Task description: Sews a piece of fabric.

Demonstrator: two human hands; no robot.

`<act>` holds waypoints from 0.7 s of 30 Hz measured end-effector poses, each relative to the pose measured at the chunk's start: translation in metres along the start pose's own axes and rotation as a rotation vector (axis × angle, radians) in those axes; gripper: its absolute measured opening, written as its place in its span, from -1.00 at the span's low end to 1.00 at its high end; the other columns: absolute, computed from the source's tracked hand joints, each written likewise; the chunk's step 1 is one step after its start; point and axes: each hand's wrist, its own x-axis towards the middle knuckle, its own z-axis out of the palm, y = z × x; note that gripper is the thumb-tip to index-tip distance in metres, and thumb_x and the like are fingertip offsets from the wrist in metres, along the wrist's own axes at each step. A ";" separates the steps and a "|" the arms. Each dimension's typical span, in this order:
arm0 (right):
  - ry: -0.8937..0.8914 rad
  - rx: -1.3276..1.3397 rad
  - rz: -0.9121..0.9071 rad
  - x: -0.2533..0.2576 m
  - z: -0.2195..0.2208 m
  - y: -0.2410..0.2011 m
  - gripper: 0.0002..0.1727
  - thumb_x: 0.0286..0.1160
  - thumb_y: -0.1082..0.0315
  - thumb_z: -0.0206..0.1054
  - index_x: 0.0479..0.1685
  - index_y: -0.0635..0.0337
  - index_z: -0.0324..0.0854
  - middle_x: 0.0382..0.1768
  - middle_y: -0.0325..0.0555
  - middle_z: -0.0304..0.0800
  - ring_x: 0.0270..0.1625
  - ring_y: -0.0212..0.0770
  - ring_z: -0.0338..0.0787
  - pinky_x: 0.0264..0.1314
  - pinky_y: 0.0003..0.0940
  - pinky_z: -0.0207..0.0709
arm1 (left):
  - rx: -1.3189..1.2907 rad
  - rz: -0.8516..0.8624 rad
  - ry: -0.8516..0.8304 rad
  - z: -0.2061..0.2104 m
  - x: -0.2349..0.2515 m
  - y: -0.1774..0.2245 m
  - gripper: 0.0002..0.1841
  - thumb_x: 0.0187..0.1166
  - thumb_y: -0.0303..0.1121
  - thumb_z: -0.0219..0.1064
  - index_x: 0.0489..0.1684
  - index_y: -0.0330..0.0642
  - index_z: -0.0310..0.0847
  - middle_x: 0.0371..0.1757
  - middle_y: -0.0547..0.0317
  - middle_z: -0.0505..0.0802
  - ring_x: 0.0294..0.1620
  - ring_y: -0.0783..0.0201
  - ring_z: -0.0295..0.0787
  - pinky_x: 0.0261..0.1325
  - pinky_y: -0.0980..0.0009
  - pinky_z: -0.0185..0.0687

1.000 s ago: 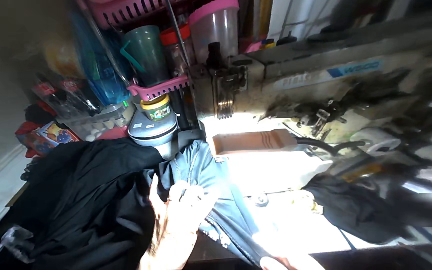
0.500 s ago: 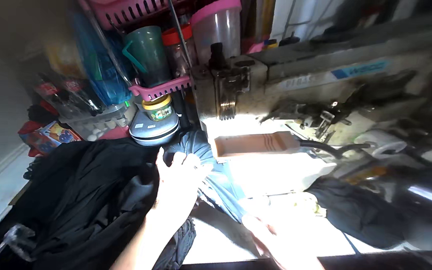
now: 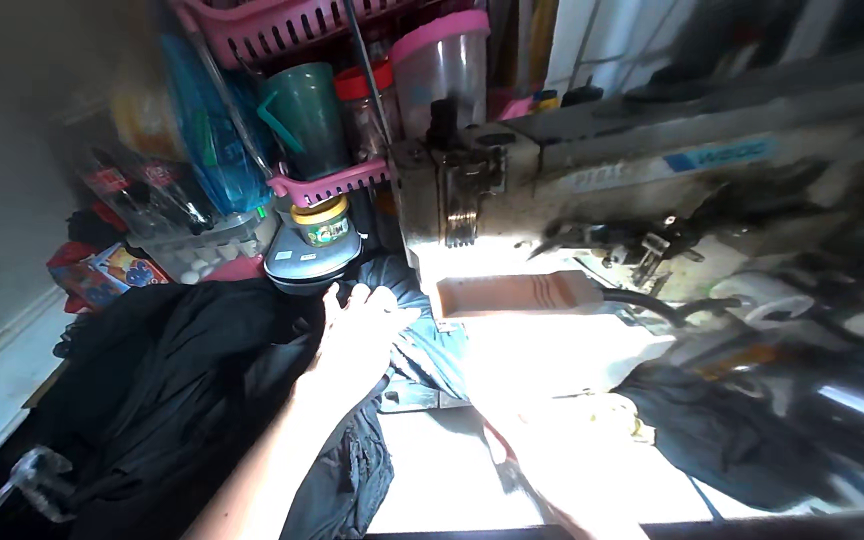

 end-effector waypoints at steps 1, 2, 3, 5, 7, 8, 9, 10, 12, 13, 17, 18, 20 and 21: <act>0.032 -0.021 0.009 -0.007 0.000 -0.001 -0.78 0.64 0.24 0.19 -0.24 0.18 0.62 -0.60 -0.52 0.51 -0.59 -0.65 0.46 -0.48 -0.70 0.42 | -0.023 0.023 -0.040 -0.007 -0.003 0.001 -0.51 0.45 -0.47 0.37 0.36 0.25 0.76 0.29 0.15 0.76 0.49 -0.05 0.54 0.61 -0.42 0.04; 0.080 -0.032 0.025 -0.017 0.001 -0.004 -0.76 0.67 0.32 0.15 -0.10 0.36 0.59 -0.51 -0.41 0.56 -0.51 -0.63 0.49 -0.39 -0.69 0.45 | -0.042 0.041 -0.099 -0.015 -0.005 0.002 -0.52 0.49 -0.37 0.36 0.43 0.25 0.70 0.42 0.17 0.71 0.57 -0.03 0.48 0.63 -0.40 0.03; 0.147 -0.048 0.047 -0.030 0.004 -0.009 -0.71 0.64 0.42 0.12 0.06 0.55 0.55 -0.38 -0.26 0.64 -0.40 -0.61 0.57 -0.25 -0.67 0.52 | -0.048 0.064 -0.152 -0.021 -0.006 0.004 -0.54 0.52 -0.23 0.36 0.46 0.21 0.66 0.51 0.19 0.66 0.63 -0.02 0.44 0.65 -0.38 0.03; 0.279 0.012 0.097 -0.051 0.013 -0.016 -0.69 0.71 0.47 0.06 0.12 0.64 0.49 -0.29 -0.18 0.68 -0.32 -0.62 0.66 -0.12 -0.66 0.60 | -0.030 0.113 -0.179 -0.023 -0.007 0.007 -0.55 0.50 -0.03 0.38 0.36 0.11 0.72 0.54 0.12 0.67 0.62 -0.05 0.48 0.64 -0.33 0.11; 0.305 0.088 0.163 -0.061 0.022 -0.006 -0.80 0.71 0.46 0.03 -0.11 0.44 0.50 -0.49 -0.41 0.61 -0.49 -0.70 0.61 -0.30 -0.72 0.59 | 0.007 0.089 -0.179 -0.019 0.003 0.011 -0.68 0.49 -0.02 0.41 0.04 0.03 0.83 0.32 0.09 0.78 0.41 -0.03 0.64 0.48 -0.21 0.34; 0.258 0.073 0.170 -0.065 0.025 0.005 -0.77 0.67 0.47 0.08 -0.13 0.52 0.55 -0.48 -0.33 0.63 -0.47 -0.64 0.61 -0.28 -0.66 0.58 | 0.021 0.037 -0.184 -0.016 0.012 0.013 -0.72 0.51 -0.07 0.43 -0.06 -0.03 0.83 0.20 0.06 0.80 0.29 -0.04 0.68 0.35 -0.14 0.47; 0.198 0.038 0.134 -0.066 0.026 0.016 -0.78 0.61 0.47 0.13 -0.15 0.53 0.57 -0.46 -0.29 0.63 -0.43 -0.60 0.59 -0.24 -0.61 0.56 | 0.037 -0.030 -0.180 -0.013 0.023 0.015 -0.75 0.53 -0.14 0.44 -0.09 -0.11 0.84 0.19 -0.01 0.80 0.25 -0.08 0.71 0.21 -0.11 0.60; 0.155 0.010 0.104 -0.066 0.027 0.019 -0.75 0.62 0.46 0.18 -0.05 0.58 0.57 -0.39 -0.20 0.65 -0.37 -0.55 0.63 -0.20 -0.58 0.60 | 0.056 -0.108 -0.198 -0.010 0.036 0.017 -0.76 0.59 -0.20 0.39 -0.07 -0.18 0.84 0.25 -0.07 0.78 0.28 -0.12 0.71 0.13 -0.09 0.68; 0.103 0.015 0.103 -0.061 0.026 0.020 -0.71 0.67 0.44 0.15 0.08 0.59 0.55 -0.41 -0.20 0.62 -0.43 -0.51 0.59 -0.28 -0.54 0.58 | -0.021 -0.255 -0.241 -0.016 0.052 0.025 -0.71 0.70 -0.29 0.28 0.11 -0.34 0.76 0.41 -0.18 0.70 0.39 -0.19 0.66 0.28 -0.13 0.61; 0.100 0.042 0.126 -0.058 0.024 0.019 -0.74 0.71 0.44 0.07 0.06 0.53 0.52 -0.49 -0.31 0.55 -0.51 -0.54 0.55 -0.36 -0.56 0.54 | -0.050 -0.285 -0.222 -0.014 0.058 0.026 -0.68 0.73 -0.29 0.24 0.19 -0.36 0.70 0.40 -0.20 0.70 0.38 -0.19 0.67 0.32 -0.13 0.59; 0.098 0.050 0.169 -0.063 0.013 0.016 -0.75 0.74 0.43 -0.08 0.02 0.43 0.46 -0.57 -0.45 0.47 -0.57 -0.60 0.49 -0.41 -0.63 0.50 | -0.003 -0.226 0.147 0.061 0.085 -0.008 -0.71 0.53 -0.12 0.34 -0.08 -0.12 0.83 0.20 -0.06 0.82 0.10 -0.13 0.81 -0.06 -0.15 0.75; 0.088 -0.029 0.149 -0.067 0.009 0.015 -0.70 0.71 0.47 -0.04 0.09 0.57 0.47 -0.50 -0.36 0.45 -0.50 -0.58 0.46 -0.32 -0.62 0.47 | -0.046 -0.298 0.040 0.044 0.084 -0.005 -0.70 0.54 -0.18 0.36 0.03 -0.18 0.80 0.30 -0.11 0.77 0.21 -0.17 0.77 0.08 -0.18 0.72; 0.079 -0.128 0.135 -0.077 -0.002 0.012 -0.68 0.68 0.50 0.02 0.11 0.68 0.50 -0.41 -0.23 0.49 -0.40 -0.56 0.44 -0.24 -0.60 0.41 | -0.141 -0.485 -0.085 0.014 0.076 -0.004 -0.67 0.59 -0.32 0.35 0.18 -0.35 0.70 0.39 -0.27 0.71 0.31 -0.26 0.72 0.25 -0.22 0.63; 0.073 -0.131 0.121 -0.081 -0.012 0.013 -0.68 0.70 0.46 -0.02 0.11 0.61 0.48 -0.37 -0.29 0.50 -0.38 -0.63 0.46 -0.21 -0.68 0.41 | -0.149 -0.569 -0.092 0.013 0.074 -0.015 -0.69 0.64 -0.33 0.29 0.19 -0.36 0.69 0.42 -0.26 0.68 0.34 -0.25 0.72 0.28 -0.21 0.64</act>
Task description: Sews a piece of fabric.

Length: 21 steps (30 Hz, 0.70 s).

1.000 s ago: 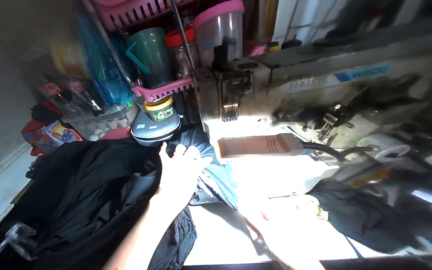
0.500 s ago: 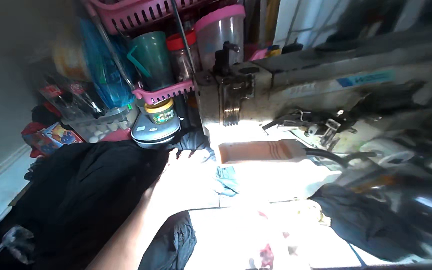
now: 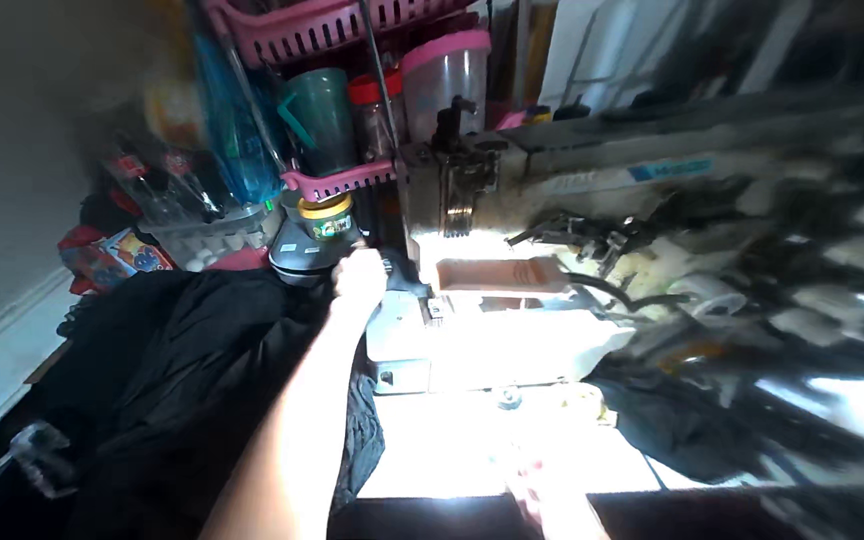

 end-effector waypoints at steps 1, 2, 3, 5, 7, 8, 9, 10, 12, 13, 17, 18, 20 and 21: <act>-0.006 -0.002 -0.022 -0.003 -0.012 0.002 -0.64 0.76 0.42 -0.07 0.18 0.62 0.44 -0.31 -0.26 0.53 -0.30 -0.63 0.50 -0.14 -0.68 0.44 | -0.021 -0.053 0.002 0.000 0.005 -0.013 -0.69 0.71 -0.32 0.20 0.19 -0.35 0.69 0.42 -0.25 0.69 0.36 -0.23 0.70 0.32 -0.22 0.61; 0.002 -0.024 -0.041 -0.006 -0.023 0.004 -0.59 0.79 0.40 -0.08 0.26 0.67 0.41 -0.22 -0.14 0.58 -0.21 -0.56 0.55 -0.04 -0.62 0.48 | -0.039 -0.079 0.001 0.001 0.009 -0.027 -0.67 0.73 -0.27 0.17 0.15 -0.33 0.71 0.37 -0.24 0.73 0.36 -0.21 0.71 0.34 -0.23 0.59; 0.018 -0.079 -0.069 -0.007 -0.032 0.003 -0.57 0.80 0.38 -0.09 0.28 0.67 0.42 -0.15 -0.03 0.62 -0.14 -0.48 0.60 0.03 -0.56 0.50 | -0.059 -0.076 -0.029 0.001 0.010 -0.039 -0.65 0.74 -0.23 0.14 0.11 -0.34 0.72 0.30 -0.27 0.77 0.34 -0.22 0.72 0.35 -0.25 0.56; 0.040 -0.257 -0.170 -0.007 -0.046 -0.006 -0.55 0.72 0.44 0.04 0.39 0.65 0.50 0.11 0.35 0.76 0.09 -0.10 0.76 0.29 -0.27 0.58 | -0.106 0.020 -0.105 -0.003 -0.002 -0.060 -0.65 0.71 -0.21 0.21 -0.05 -0.37 0.75 0.03 -0.28 0.83 0.15 -0.19 0.79 0.22 -0.22 0.60; 0.068 -0.494 -0.289 0.001 -0.052 -0.026 -0.59 0.64 0.46 0.15 0.38 0.48 0.63 0.11 0.39 0.80 0.14 0.22 0.82 0.27 0.12 0.61 | -0.271 0.189 -0.177 -0.016 -0.033 -0.072 -0.66 0.69 -0.17 0.32 -0.05 -0.37 0.71 -0.19 -0.17 0.80 -0.11 -0.02 0.76 0.07 -0.03 0.63; 0.081 -0.576 -0.324 0.007 -0.051 -0.036 -0.59 0.59 0.45 0.19 0.36 0.38 0.68 0.08 0.35 0.82 0.11 0.29 0.83 0.19 0.24 0.62 | -0.367 0.218 -0.230 -0.024 -0.052 -0.075 -0.63 0.70 -0.11 0.31 0.04 -0.31 0.67 -0.17 -0.07 0.78 -0.11 0.10 0.73 0.09 0.07 0.64; 0.088 -0.645 -0.357 0.016 -0.048 -0.044 -0.59 0.61 0.38 0.22 0.37 0.27 0.70 0.08 0.26 0.84 0.10 0.28 0.84 0.12 0.28 0.64 | -0.461 0.215 -0.259 -0.031 -0.072 -0.077 -0.62 0.72 -0.07 0.27 0.10 -0.26 0.65 -0.16 0.03 0.75 -0.11 0.22 0.69 0.10 0.18 0.61; 0.102 -0.708 -0.392 0.025 -0.042 -0.050 -0.60 0.64 0.27 0.23 0.34 0.19 0.73 0.06 0.18 0.86 0.09 0.24 0.85 0.10 0.28 0.65 | -0.544 0.215 -0.231 -0.034 -0.093 -0.079 -0.62 0.71 -0.06 0.25 0.09 -0.24 0.67 -0.15 0.11 0.76 -0.11 0.33 0.68 0.10 0.28 0.59; 0.121 -0.757 -0.422 0.043 -0.022 -0.066 -0.58 0.66 0.10 0.21 0.26 0.12 0.79 0.01 0.12 0.90 0.07 0.21 0.86 0.14 0.27 0.63 | -0.674 0.289 -0.068 -0.030 -0.135 -0.080 -0.64 0.67 -0.16 0.28 0.12 -0.30 0.74 -0.05 0.15 0.86 -0.04 0.52 0.74 0.16 0.48 0.62; 0.100 -0.701 -0.403 0.051 -0.010 -0.074 -0.58 0.65 0.12 0.22 0.25 0.16 0.79 0.07 0.17 0.87 0.15 0.20 0.83 0.26 0.24 0.55 | -0.729 0.381 0.029 -0.023 -0.151 -0.080 -0.63 0.64 -0.22 0.32 0.13 -0.39 0.74 0.01 0.09 0.89 0.04 0.56 0.77 0.23 0.54 0.63; 0.007 -0.727 -0.572 0.102 0.029 -0.082 -0.60 0.74 0.15 0.13 0.34 0.04 0.74 0.35 0.08 0.75 0.43 0.12 0.71 0.47 0.23 0.46 | -0.769 0.789 0.097 0.014 -0.171 -0.086 -0.61 0.65 -0.15 0.36 -0.08 -0.42 0.76 0.12 -0.09 0.85 0.36 0.31 0.70 0.51 0.39 0.51; 0.011 -0.740 -0.637 0.115 0.036 -0.079 -0.62 0.73 0.20 0.14 0.32 0.05 0.76 0.31 0.09 0.77 0.40 0.15 0.72 0.45 0.24 0.48 | -0.687 0.828 0.055 0.018 -0.172 -0.086 -0.62 0.61 -0.14 0.39 -0.18 -0.40 0.78 0.14 -0.18 0.84 0.39 0.09 0.69 0.52 0.16 0.50; 0.073 -0.702 -0.752 0.135 0.045 -0.068 -0.65 0.68 0.25 0.18 0.17 0.14 0.84 0.14 0.10 0.87 0.25 0.16 0.82 0.33 0.21 0.59 | -0.500 0.848 -0.136 0.019 -0.174 -0.086 -0.56 0.53 -0.04 0.42 -0.12 -0.35 0.84 0.37 -0.25 0.77 0.58 -0.26 0.50 0.57 -0.27 0.27; 0.049 -0.686 -0.687 0.129 0.039 -0.077 -0.64 0.71 0.23 0.16 0.15 0.16 0.83 0.12 0.09 0.88 0.24 0.14 0.82 0.33 0.16 0.58 | -0.426 0.863 -0.207 0.018 -0.173 -0.086 -0.47 0.51 0.09 0.40 0.04 -0.27 0.84 0.48 -0.18 0.72 0.65 -0.30 0.41 0.59 -0.34 0.18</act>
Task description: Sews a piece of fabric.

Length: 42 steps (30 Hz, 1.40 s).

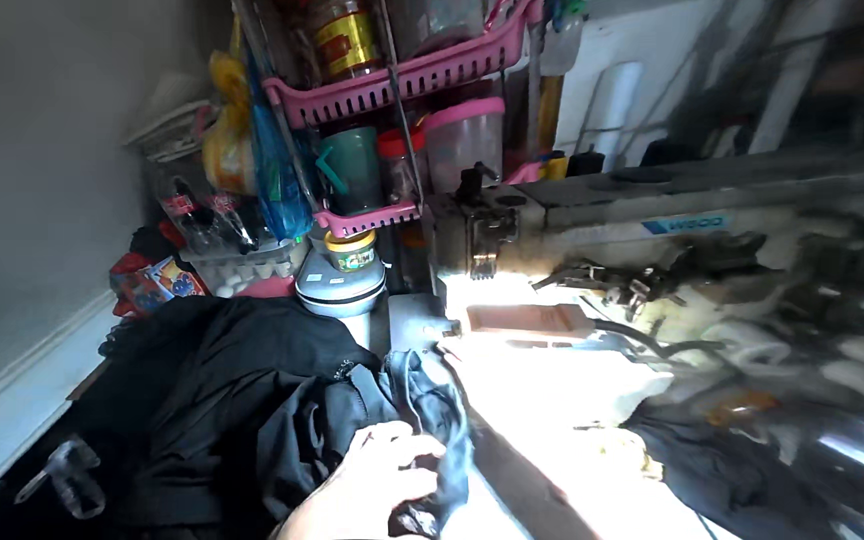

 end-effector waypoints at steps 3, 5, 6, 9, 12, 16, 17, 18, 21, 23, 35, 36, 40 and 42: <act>-0.051 0.153 0.233 -0.020 -0.031 -0.009 -0.63 0.67 0.21 0.24 0.11 0.34 0.79 0.08 0.19 0.86 0.20 0.06 0.83 0.36 -0.03 0.61 | -0.017 -0.017 0.015 -0.011 0.001 0.002 -0.42 0.46 0.21 0.42 0.24 -0.03 0.82 0.49 0.02 0.73 0.62 -0.05 0.50 0.60 -0.15 0.32; -0.158 0.197 0.374 -0.040 -0.046 -0.015 -0.64 0.63 0.34 0.25 0.15 0.49 0.73 0.12 0.36 0.81 0.21 0.16 0.78 0.39 -0.03 0.54 | -0.010 -0.027 0.326 -0.017 0.010 0.000 -0.64 0.56 0.06 0.40 -0.08 -0.04 0.86 0.18 0.18 0.86 0.37 0.26 0.69 0.45 0.25 0.61; -0.179 0.228 0.384 -0.050 -0.046 -0.015 -0.62 0.61 0.33 0.28 0.17 0.49 0.72 0.13 0.36 0.80 0.22 0.15 0.79 0.39 -0.02 0.55 | 0.071 -0.084 0.488 -0.020 0.019 -0.002 -0.67 0.57 0.05 0.39 -0.12 -0.01 0.84 0.09 0.28 0.87 0.28 0.38 0.73 0.36 0.34 0.67; -0.071 0.314 0.338 -0.064 -0.022 -0.029 -0.54 0.51 0.06 0.43 0.08 0.33 0.78 -0.05 0.06 0.88 0.03 -0.18 0.85 0.22 -0.19 0.69 | 0.345 -0.414 0.522 -0.031 0.048 -0.013 -0.35 0.48 0.35 0.27 0.33 0.10 0.75 0.43 0.31 0.75 0.49 0.23 0.60 0.56 -0.03 0.42; -0.045 0.245 0.301 -0.070 -0.003 -0.029 -0.60 0.60 0.18 0.32 0.10 0.37 0.79 -0.05 0.17 0.89 0.03 0.04 0.89 0.17 0.08 0.70 | 0.187 -0.498 0.418 -0.042 0.063 -0.036 -0.62 0.62 0.02 0.33 0.05 -0.07 0.85 0.13 0.20 0.87 0.22 0.25 0.77 0.35 0.07 0.60; -0.095 0.602 0.468 -0.073 -0.028 0.001 -0.71 0.48 0.37 0.32 0.02 0.41 0.73 -0.33 -0.16 0.77 -0.36 -0.41 0.67 -0.22 -0.42 0.61 | -0.463 -0.612 0.685 -0.064 0.049 -0.009 -0.62 0.75 -0.18 0.22 0.33 -0.22 0.68 0.24 0.08 0.83 0.27 0.31 0.71 0.37 0.22 0.60; -0.081 0.770 0.546 -0.076 -0.033 0.004 -0.82 0.40 0.45 0.26 -0.10 0.25 0.69 -0.48 -0.41 0.68 -0.49 -0.58 0.60 -0.36 -0.63 0.55 | -0.561 -0.630 0.760 -0.066 0.045 0.000 -0.59 0.76 -0.18 0.18 0.43 -0.19 0.63 0.39 0.11 0.77 0.44 0.33 0.62 0.51 0.22 0.49; -0.032 0.949 0.632 -0.076 -0.036 0.002 -0.85 0.39 0.53 0.18 -0.23 0.12 0.62 -0.60 -0.53 0.63 -0.60 -0.64 0.55 -0.48 -0.71 0.49 | -0.604 -0.624 0.822 -0.066 0.043 0.006 -0.59 0.79 -0.20 0.13 0.46 -0.18 0.61 0.45 0.16 0.75 0.50 0.38 0.57 0.57 0.27 0.41; 0.123 1.092 0.746 -0.072 -0.043 -0.009 -0.77 0.40 0.70 0.11 -0.22 0.17 0.55 -0.60 -0.51 0.65 -0.63 -0.63 0.55 -0.53 -0.72 0.48 | -0.679 -0.537 0.919 -0.063 0.036 0.003 -0.67 0.83 -0.23 0.05 0.28 -0.09 0.71 0.17 0.33 0.86 0.22 0.52 0.73 0.35 0.44 0.63; 0.140 1.062 0.743 -0.072 -0.044 -0.009 -0.80 0.47 0.67 0.13 -0.11 0.23 0.54 -0.54 -0.48 0.69 -0.60 -0.63 0.59 -0.51 -0.72 0.52 | -0.756 -0.530 0.940 -0.060 0.031 -0.001 -0.69 0.83 -0.23 0.08 0.18 -0.07 0.76 0.03 0.28 0.89 0.09 0.44 0.80 0.22 0.39 0.73; -0.120 0.169 0.472 -0.065 -0.058 -0.011 -0.58 0.63 0.33 0.23 0.14 0.63 0.66 0.07 0.47 0.76 0.17 0.19 0.76 0.41 0.04 0.49 | -0.806 -0.361 1.057 -0.071 0.000 0.013 -0.66 0.84 -0.33 -0.03 0.01 -0.01 0.77 -0.12 0.35 0.91 -0.06 0.53 0.85 0.06 0.49 0.81; -0.069 0.128 0.370 -0.062 -0.050 -0.009 -0.58 0.58 0.28 0.26 0.07 0.57 0.72 0.01 0.47 0.79 0.13 0.32 0.78 0.35 0.23 0.48 | -0.828 -0.341 1.075 -0.073 -0.005 0.016 -0.66 0.84 -0.34 -0.04 0.02 -0.02 0.77 -0.12 0.33 0.92 -0.08 0.52 0.87 0.03 0.50 0.84; 0.056 0.072 0.023 -0.028 -0.021 -0.028 -0.67 0.64 0.25 0.23 0.11 0.21 0.82 0.07 0.15 0.87 0.16 0.17 0.84 0.27 0.21 0.60 | -0.849 -0.335 1.047 -0.072 -0.014 0.026 -0.70 0.81 -0.29 0.02 0.02 0.00 0.77 -0.10 0.33 0.93 -0.05 0.50 0.88 0.06 0.49 0.83; -0.025 0.187 0.108 -0.015 -0.016 -0.052 -0.70 0.61 0.35 0.25 0.12 0.32 0.79 0.05 0.18 0.85 0.15 0.09 0.82 0.29 0.02 0.60 | -0.837 -0.319 1.010 -0.070 -0.015 0.031 -0.73 0.79 -0.28 0.07 0.00 0.00 0.77 -0.11 0.33 0.93 -0.07 0.50 0.88 0.05 0.51 0.83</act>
